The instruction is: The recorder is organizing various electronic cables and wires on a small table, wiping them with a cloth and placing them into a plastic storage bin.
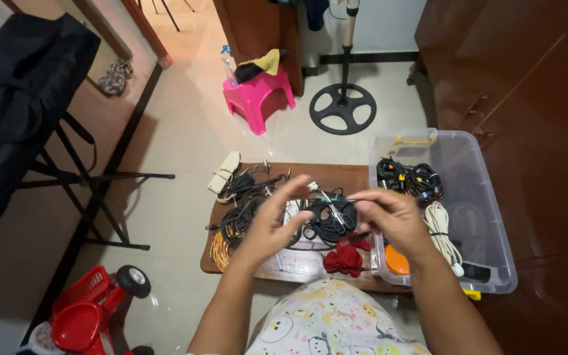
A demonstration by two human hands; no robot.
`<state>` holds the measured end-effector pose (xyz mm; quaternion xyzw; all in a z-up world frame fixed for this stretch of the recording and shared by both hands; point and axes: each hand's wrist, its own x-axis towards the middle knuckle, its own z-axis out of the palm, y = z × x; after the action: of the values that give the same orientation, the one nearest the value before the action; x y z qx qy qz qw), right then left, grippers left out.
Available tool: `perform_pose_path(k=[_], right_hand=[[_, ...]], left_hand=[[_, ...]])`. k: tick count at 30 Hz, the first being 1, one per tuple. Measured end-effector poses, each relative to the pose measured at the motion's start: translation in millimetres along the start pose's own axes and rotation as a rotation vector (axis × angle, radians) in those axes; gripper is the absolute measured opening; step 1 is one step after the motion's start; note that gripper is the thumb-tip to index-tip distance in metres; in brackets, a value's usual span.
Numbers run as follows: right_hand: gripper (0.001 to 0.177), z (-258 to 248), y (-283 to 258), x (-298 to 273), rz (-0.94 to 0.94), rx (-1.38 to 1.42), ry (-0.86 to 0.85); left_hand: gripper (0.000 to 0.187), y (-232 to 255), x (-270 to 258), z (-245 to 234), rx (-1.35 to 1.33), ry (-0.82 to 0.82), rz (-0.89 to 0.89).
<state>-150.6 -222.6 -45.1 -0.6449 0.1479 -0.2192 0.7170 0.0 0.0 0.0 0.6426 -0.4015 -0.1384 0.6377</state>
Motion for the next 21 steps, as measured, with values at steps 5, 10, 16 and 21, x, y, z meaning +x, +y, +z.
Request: perform_pose_path(k=[5,10,16,21], right_hand=[[0.021,22.0,0.7,5.3,0.025,0.057,-0.15],[0.028,7.7,9.4,8.3,-0.056,0.019,-0.237],[0.02,2.4,19.3,7.5,-0.107,0.008,-0.217],[0.021,36.9,2.3,6.7,-0.105,0.281,-0.156]], left_hand=[[0.017,-8.9,-5.5,17.0,0.217,-0.21,0.209],[0.021,-50.0,-8.6,5.0,-0.02,-0.016,-0.013],[0.029,-25.2,-7.6,4.1,-0.137,0.05,0.04],[0.054,-1.8,-9.4,24.4,0.135,-0.03,0.275]])
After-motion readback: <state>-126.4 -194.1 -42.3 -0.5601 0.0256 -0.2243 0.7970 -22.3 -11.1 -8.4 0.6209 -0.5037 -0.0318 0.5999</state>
